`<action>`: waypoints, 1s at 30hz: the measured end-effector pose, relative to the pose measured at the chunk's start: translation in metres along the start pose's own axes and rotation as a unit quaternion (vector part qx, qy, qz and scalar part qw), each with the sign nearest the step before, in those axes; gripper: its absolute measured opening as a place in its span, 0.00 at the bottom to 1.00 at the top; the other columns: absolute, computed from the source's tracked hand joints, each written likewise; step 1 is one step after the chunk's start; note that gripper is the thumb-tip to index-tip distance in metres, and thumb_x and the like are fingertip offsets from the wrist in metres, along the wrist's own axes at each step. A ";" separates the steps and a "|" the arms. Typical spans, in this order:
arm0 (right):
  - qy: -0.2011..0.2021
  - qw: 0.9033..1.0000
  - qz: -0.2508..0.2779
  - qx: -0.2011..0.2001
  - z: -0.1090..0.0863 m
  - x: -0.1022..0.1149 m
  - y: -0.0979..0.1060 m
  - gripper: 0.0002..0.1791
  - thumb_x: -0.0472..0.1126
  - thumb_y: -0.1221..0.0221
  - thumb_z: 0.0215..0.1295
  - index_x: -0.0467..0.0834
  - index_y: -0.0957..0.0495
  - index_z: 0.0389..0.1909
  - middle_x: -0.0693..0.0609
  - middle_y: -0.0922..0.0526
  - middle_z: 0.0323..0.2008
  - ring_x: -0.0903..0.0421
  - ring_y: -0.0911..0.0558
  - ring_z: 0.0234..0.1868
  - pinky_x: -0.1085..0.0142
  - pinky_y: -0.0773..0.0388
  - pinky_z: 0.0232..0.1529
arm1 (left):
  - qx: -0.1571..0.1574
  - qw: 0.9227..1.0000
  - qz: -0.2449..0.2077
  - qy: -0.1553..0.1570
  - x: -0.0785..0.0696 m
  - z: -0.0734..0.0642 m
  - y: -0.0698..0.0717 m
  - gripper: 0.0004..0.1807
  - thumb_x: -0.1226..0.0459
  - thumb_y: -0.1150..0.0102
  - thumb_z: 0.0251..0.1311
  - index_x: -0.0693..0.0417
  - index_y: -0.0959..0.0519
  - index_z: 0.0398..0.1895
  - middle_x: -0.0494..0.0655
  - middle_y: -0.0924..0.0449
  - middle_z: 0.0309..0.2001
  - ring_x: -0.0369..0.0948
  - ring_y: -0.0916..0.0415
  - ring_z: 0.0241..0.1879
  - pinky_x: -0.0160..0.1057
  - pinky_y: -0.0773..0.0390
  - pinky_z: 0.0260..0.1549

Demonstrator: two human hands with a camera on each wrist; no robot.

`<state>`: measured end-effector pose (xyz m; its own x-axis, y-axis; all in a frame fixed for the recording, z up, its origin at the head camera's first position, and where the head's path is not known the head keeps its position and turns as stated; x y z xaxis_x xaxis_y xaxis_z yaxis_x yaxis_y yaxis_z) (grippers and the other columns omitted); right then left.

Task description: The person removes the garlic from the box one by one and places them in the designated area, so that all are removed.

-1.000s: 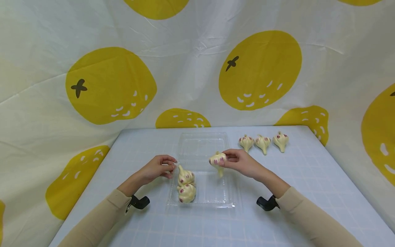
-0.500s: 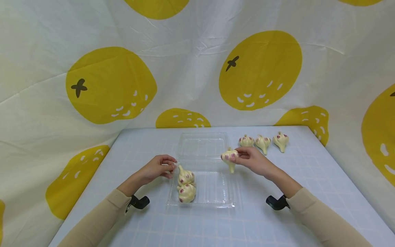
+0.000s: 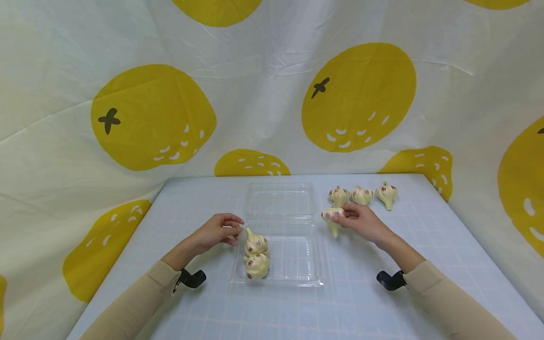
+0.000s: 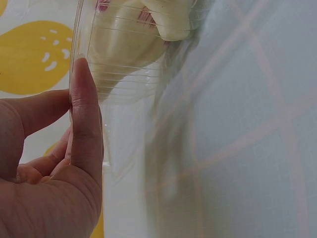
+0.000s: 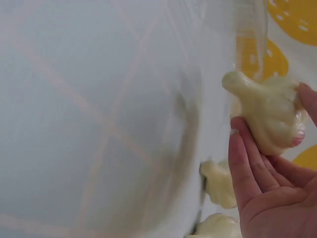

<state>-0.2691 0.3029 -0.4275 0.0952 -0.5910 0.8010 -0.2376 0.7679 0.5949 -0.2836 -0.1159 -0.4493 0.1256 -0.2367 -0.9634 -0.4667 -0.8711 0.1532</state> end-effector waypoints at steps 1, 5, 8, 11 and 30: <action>-0.003 1.000 0.001 0.000 0.001 -0.003 0.001 0.37 0.52 0.38 0.73 0.28 0.33 0.69 0.39 0.16 0.53 0.51 0.15 0.50 0.64 0.17 0.50 | 0.001 1.000 0.001 -0.001 0.000 0.000 0.000 0.18 0.71 0.39 0.69 0.71 0.26 0.58 0.62 0.21 0.41 0.42 0.20 0.32 0.40 0.12 0.35; -0.012 1.000 0.006 -0.001 0.004 -0.011 0.003 0.38 0.52 0.38 0.73 0.27 0.35 0.69 0.38 0.15 0.50 0.51 0.13 0.46 0.62 0.17 0.50 | 0.003 1.000 0.004 -0.004 -0.001 0.000 0.001 0.17 0.71 0.39 0.69 0.71 0.26 0.58 0.62 0.21 0.41 0.42 0.20 0.32 0.41 0.11 0.35; -0.023 1.000 0.005 0.001 0.006 -0.016 0.004 0.36 0.52 0.38 0.73 0.26 0.32 0.66 0.40 0.14 0.48 0.50 0.13 0.44 0.62 0.18 0.48 | 0.003 1.000 0.004 -0.006 -0.002 0.001 0.001 0.17 0.71 0.39 0.69 0.71 0.26 0.58 0.62 0.21 0.41 0.42 0.20 0.32 0.41 0.11 0.35; -0.044 0.999 0.004 0.002 0.008 -0.023 0.005 0.35 0.53 0.38 0.73 0.27 0.30 0.63 0.42 0.14 0.45 0.51 0.14 0.42 0.63 0.16 0.46 | 0.004 1.000 0.004 -0.008 -0.002 0.001 0.001 0.17 0.71 0.39 0.69 0.71 0.26 0.58 0.61 0.21 0.41 0.42 0.20 0.32 0.41 0.11 0.35; -0.071 0.997 -0.001 0.017 0.007 -0.036 0.001 0.37 0.56 0.40 0.73 0.27 0.31 0.64 0.37 0.21 0.52 0.52 0.19 0.41 0.65 0.16 0.43 | 0.007 1.000 0.015 0.000 0.004 0.003 0.002 0.20 0.69 0.38 0.69 0.71 0.26 0.59 0.61 0.21 0.40 0.43 0.20 0.33 0.41 0.11 0.36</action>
<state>-0.2795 0.3232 -0.4563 -0.0406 -0.6237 0.7806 -0.2696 0.7591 0.5924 -0.2865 -0.1171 -0.4536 0.1114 -0.2625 -0.9585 -0.4824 -0.8575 0.1788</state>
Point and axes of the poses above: each hand's wrist, its own z-axis towards the middle knuckle, its own y-axis out of the back of the hand, x = y × z, the point moved 4 cm from there along z, towards the middle knuckle
